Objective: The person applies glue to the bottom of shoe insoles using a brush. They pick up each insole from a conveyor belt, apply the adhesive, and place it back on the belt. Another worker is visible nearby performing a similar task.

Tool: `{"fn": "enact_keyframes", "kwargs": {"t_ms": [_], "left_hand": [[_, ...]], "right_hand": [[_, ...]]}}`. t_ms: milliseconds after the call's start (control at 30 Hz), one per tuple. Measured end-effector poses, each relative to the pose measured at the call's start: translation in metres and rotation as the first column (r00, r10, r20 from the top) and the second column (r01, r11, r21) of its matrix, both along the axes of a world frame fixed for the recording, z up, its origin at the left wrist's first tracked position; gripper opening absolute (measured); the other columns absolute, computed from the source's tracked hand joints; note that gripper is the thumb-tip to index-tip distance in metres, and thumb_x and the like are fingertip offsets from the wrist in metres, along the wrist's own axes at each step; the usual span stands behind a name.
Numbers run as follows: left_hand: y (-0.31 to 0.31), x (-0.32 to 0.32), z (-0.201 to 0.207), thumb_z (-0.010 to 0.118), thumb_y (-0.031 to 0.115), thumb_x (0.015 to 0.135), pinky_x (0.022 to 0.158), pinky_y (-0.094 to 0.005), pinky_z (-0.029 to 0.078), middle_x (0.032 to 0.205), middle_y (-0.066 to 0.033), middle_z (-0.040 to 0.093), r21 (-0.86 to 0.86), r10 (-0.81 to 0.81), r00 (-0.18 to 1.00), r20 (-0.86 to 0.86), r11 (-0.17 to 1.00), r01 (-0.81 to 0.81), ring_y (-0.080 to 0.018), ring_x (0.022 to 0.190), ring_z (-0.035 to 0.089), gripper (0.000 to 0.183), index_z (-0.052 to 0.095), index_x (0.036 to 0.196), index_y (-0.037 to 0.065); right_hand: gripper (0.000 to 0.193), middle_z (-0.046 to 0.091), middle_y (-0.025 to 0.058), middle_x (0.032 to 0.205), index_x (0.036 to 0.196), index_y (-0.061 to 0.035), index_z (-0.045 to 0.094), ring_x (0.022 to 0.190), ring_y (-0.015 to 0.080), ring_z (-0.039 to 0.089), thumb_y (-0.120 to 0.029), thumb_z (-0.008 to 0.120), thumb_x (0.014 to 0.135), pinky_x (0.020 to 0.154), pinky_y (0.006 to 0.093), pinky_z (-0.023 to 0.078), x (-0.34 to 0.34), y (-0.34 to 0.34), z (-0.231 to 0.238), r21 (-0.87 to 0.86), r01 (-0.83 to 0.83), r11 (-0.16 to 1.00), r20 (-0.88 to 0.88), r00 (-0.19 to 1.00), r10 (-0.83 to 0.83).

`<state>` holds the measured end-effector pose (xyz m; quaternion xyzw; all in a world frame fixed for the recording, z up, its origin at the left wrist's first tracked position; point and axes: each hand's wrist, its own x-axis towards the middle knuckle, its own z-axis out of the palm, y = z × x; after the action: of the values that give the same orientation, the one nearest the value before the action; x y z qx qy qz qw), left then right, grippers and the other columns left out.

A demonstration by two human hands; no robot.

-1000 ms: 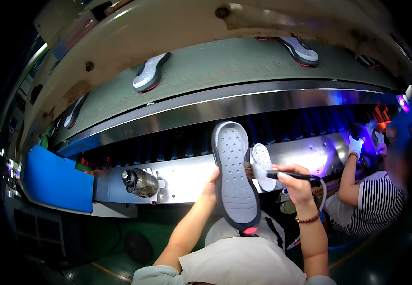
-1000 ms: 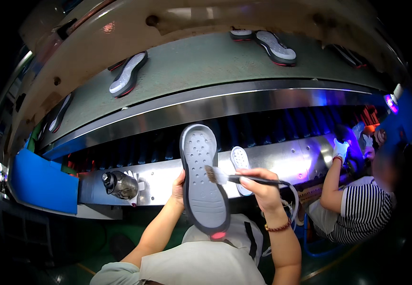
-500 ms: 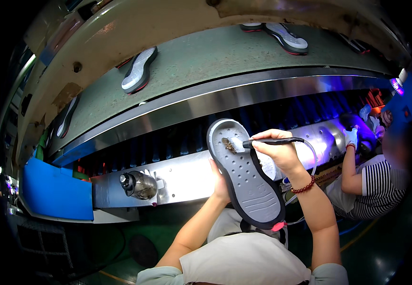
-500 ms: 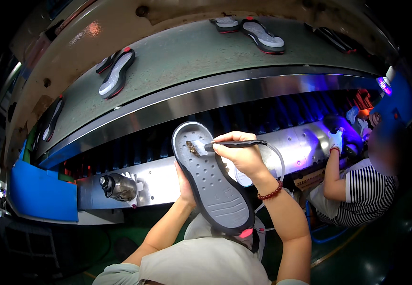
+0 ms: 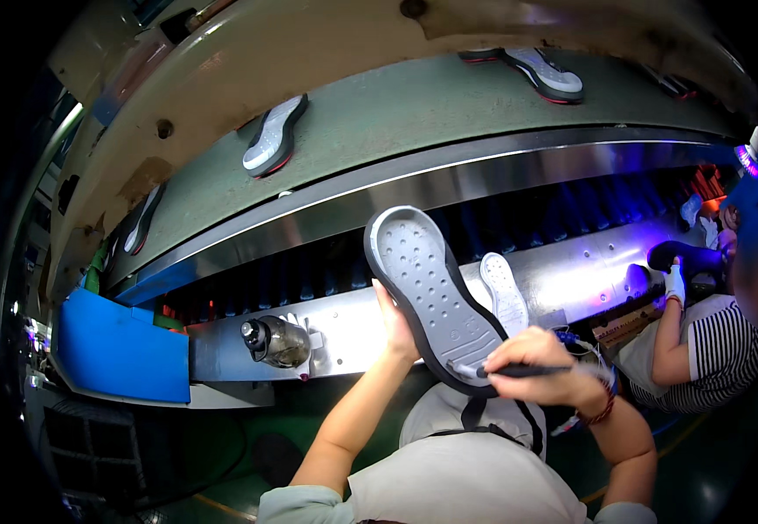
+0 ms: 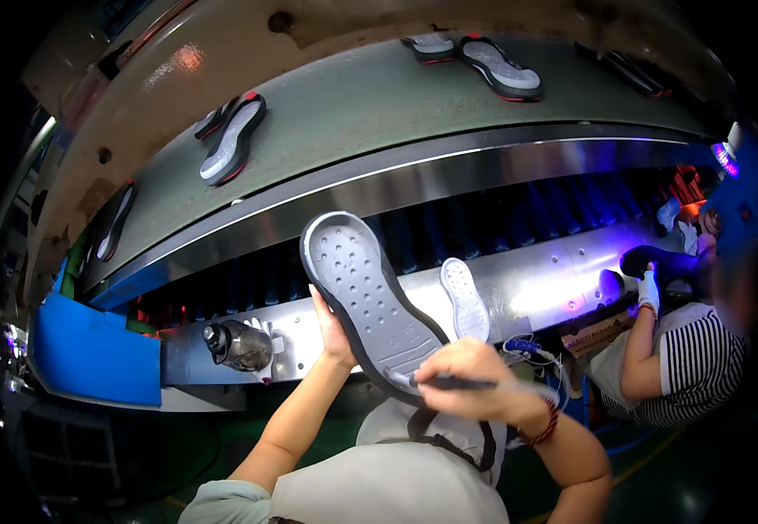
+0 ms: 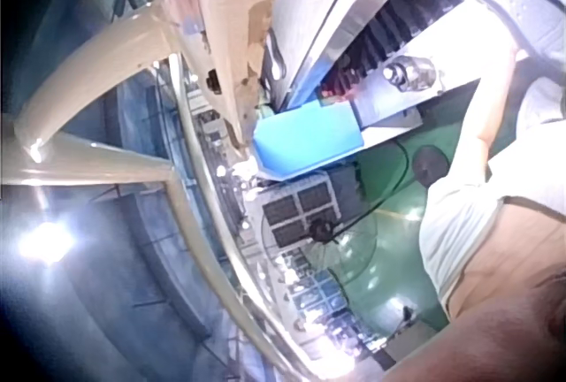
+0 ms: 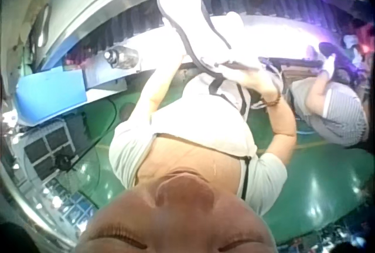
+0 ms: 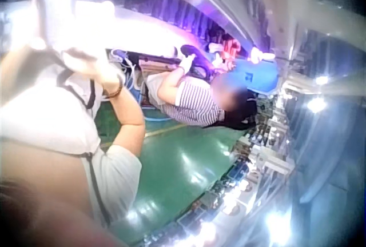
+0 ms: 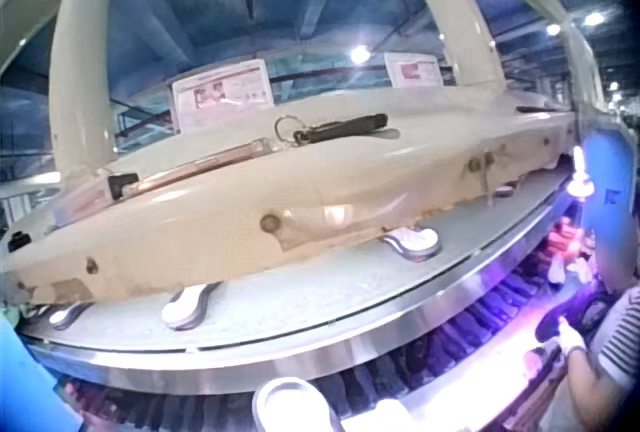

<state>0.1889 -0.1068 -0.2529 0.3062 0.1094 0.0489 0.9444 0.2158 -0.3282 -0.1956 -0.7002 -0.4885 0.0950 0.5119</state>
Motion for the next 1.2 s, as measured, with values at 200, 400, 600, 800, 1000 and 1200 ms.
{"fn": "enact_keyframes", "kwargs": {"t_ms": [200,400,600,800,1000,1200], "left_hand": [[-0.044,-0.008,0.031,0.021,0.069,0.081,0.088,-0.0362,0.043,0.117,-0.0118,0.048,0.129,-0.076,0.997,-0.026,0.989,0.079,-0.0228,0.105,0.05,0.079,0.033,0.13,0.008],[-0.039,-0.008,0.042,0.018,0.063,0.085,0.095,-0.0409,0.039,0.124,-0.0161,0.045,-0.07,-0.261,0.947,0.185,0.958,0.277,-0.0289,0.109,0.049,0.073,0.034,0.13,0.007],[-0.042,0.0,0.048,0.018,0.066,0.083,0.091,-0.0412,0.04,0.118,-0.0173,0.049,0.127,0.027,0.999,-0.027,0.992,-0.023,-0.0304,0.105,0.051,0.077,0.035,0.128,0.005],[-0.022,0.003,0.044,0.018,0.065,0.085,0.095,-0.0329,0.035,0.125,-0.007,0.044,0.11,0.048,0.998,0.05,0.993,-0.053,-0.0208,0.111,0.045,0.074,0.032,0.131,0.008],[-0.015,0.017,0.053,0.016,0.063,0.085,0.095,-0.0378,0.037,0.123,-0.0139,0.046,0.127,0.089,0.986,0.143,0.986,-0.107,-0.0276,0.109,0.048,0.074,0.032,0.13,0.006],[-0.014,0.016,0.067,0.025,0.059,0.087,0.095,-0.0347,0.037,0.125,-0.0055,0.046,0.005,0.066,0.97,0.233,0.998,-0.069,-0.0224,0.11,0.046,0.064,0.037,0.129,0.011]], "right_hand": [[0.016,0.065,0.0083,0.078,0.088,0.0039,0.064,0.07,0.0084,0.06,-0.001,0.066,0.072,0.06,0.0191,0.047,0.041,0.017,0.044,0.245,0.284,0.927,-0.431,0.888,-0.159],[0.013,0.065,0.0079,0.077,0.083,0.0006,0.067,0.072,0.0108,0.06,-0.003,0.067,0.071,0.066,0.0212,0.046,0.025,0.007,0.035,0.278,-0.099,0.955,-0.393,0.896,0.207],[0.015,0.065,0.0076,0.079,0.087,0.0018,0.065,0.069,0.0092,0.059,-0.002,0.066,0.073,0.061,0.0199,0.046,0.026,0.003,0.036,0.198,0.158,0.967,-0.421,0.905,-0.061],[0.016,0.065,0.0103,0.085,0.087,0.0017,0.065,0.079,0.0142,0.061,0.001,0.066,0.071,0.072,0.0249,0.047,0.018,-0.009,0.034,0.296,0.007,0.955,-0.517,0.842,0.154],[0.016,0.064,0.0129,0.087,0.085,0.0015,0.065,0.083,0.0186,0.062,0.002,0.066,0.069,0.075,0.0264,0.047,0.016,-0.012,0.034,0.234,-0.089,0.968,-0.297,0.942,0.158],[0.015,0.064,0.0135,0.091,0.087,0.0023,0.063,0.087,0.0173,0.06,0.003,0.064,0.072,0.078,0.0269,0.047,0.023,-0.022,0.023,0.202,0.098,0.975,-0.571,0.82,0.036]]}}
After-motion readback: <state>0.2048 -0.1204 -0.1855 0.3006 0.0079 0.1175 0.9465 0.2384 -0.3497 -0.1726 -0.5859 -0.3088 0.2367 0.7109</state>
